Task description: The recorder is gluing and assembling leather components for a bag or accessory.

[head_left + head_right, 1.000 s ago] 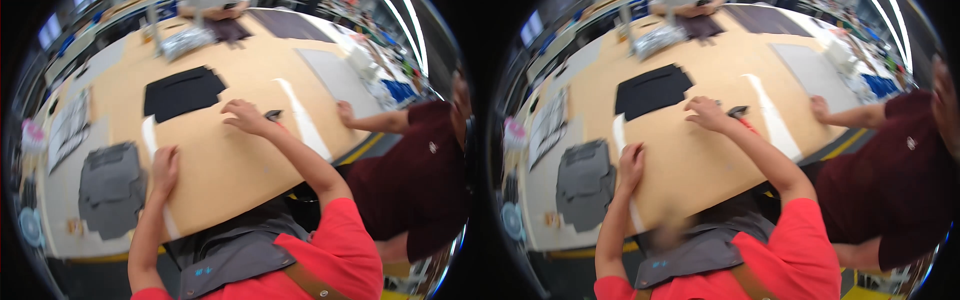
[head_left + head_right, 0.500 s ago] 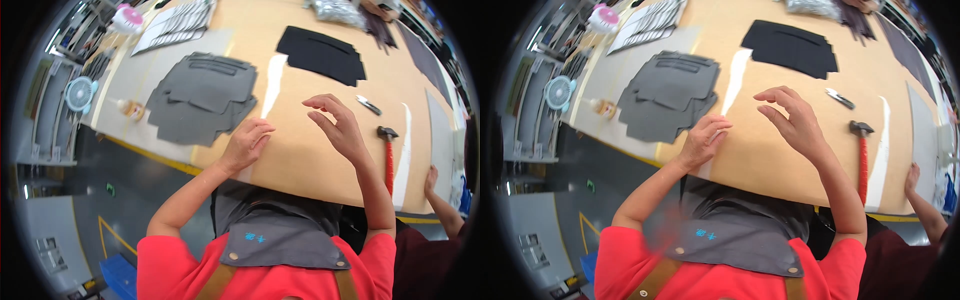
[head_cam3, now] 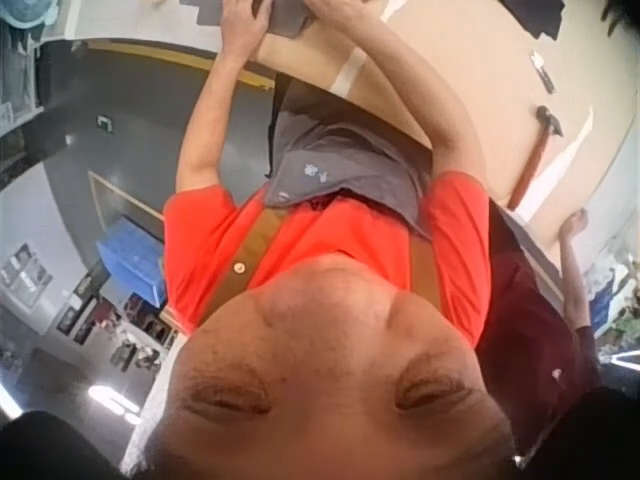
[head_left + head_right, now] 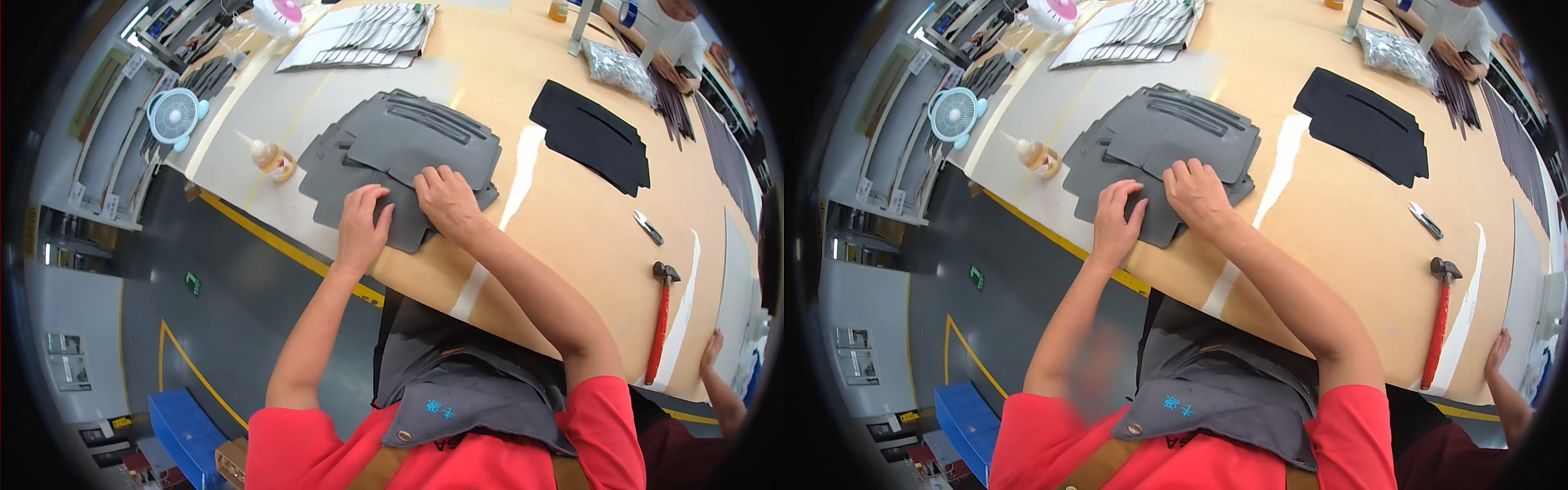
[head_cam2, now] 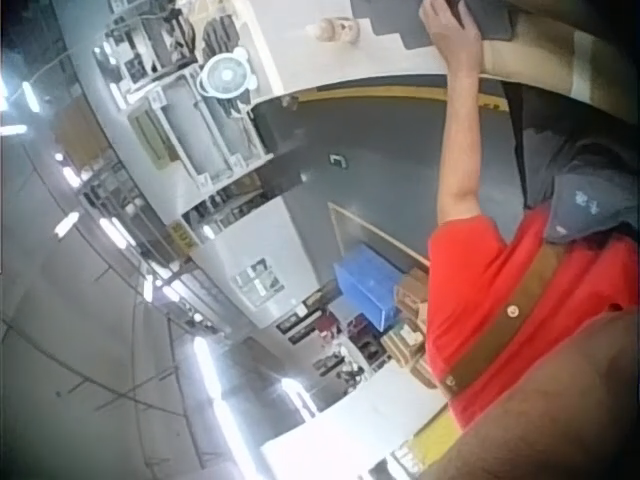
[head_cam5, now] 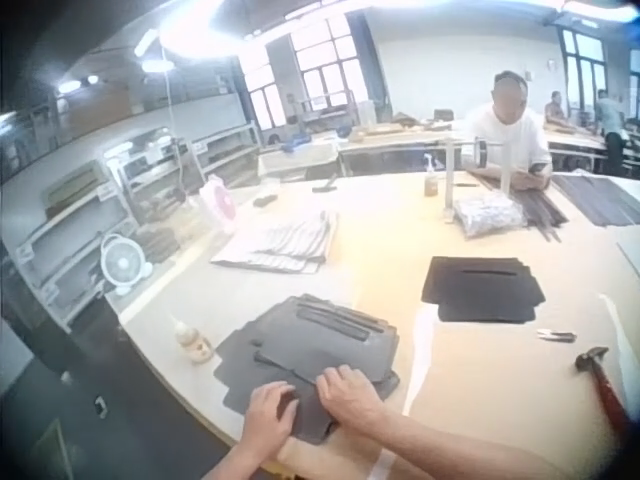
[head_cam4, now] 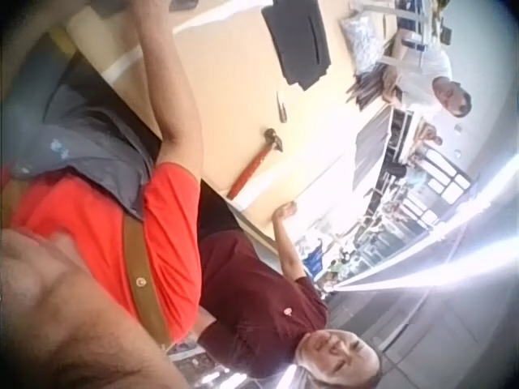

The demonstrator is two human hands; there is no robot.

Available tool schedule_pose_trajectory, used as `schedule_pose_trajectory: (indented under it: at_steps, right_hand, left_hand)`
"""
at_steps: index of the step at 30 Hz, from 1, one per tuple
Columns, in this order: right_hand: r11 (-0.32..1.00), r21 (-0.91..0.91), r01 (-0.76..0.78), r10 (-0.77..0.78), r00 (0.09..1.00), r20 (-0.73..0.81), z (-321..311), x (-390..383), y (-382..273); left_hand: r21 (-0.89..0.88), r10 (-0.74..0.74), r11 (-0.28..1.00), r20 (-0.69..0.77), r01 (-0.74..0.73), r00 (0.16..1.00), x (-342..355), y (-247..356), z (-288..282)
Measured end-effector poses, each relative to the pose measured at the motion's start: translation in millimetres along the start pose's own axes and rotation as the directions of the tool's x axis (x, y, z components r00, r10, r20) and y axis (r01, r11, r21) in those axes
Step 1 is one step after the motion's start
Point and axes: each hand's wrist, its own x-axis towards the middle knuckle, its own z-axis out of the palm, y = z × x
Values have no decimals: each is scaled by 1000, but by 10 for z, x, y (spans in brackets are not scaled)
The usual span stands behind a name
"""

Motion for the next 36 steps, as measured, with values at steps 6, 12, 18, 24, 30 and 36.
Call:
schedule_pose_trajectory:
  at_steps: [6, 12, 18, 24, 30, 36]
  right_hand:
    - [799, 491, -346, 447, 889, -101, -147, 506, 365]
    - [871, 486, -71, 311, 846, -433, -746, 934, 851]
    - [949, 23, 314, -280, 875, -394, -1502, 65, 737]
    - [905, 92, 415, -425, 895, 134, -1461, -1735, 604]
    - [942, 263, 207, -291, 894, 340, -1786, -2393, 659]
    - [801, 181, -570, 565, 821, 86, -1684, -2462, 1093]
  left_hand:
    - [70, 53, 996, 28, -55, 998, 54, -57, -6]
    - [180, 13, 983, 111, -33, 994, 212, 21, -47]
    - [119, 7, 993, 132, -23, 991, 229, -148, -122]
    - [-80, 14, 997, -6, -14, 1000, 315, 589, -192]
    - [-337, 393, 891, 237, -304, 888, 84, 1378, 480]
    - [-317, 559, 826, 347, -467, 753, -235, 1709, 900]
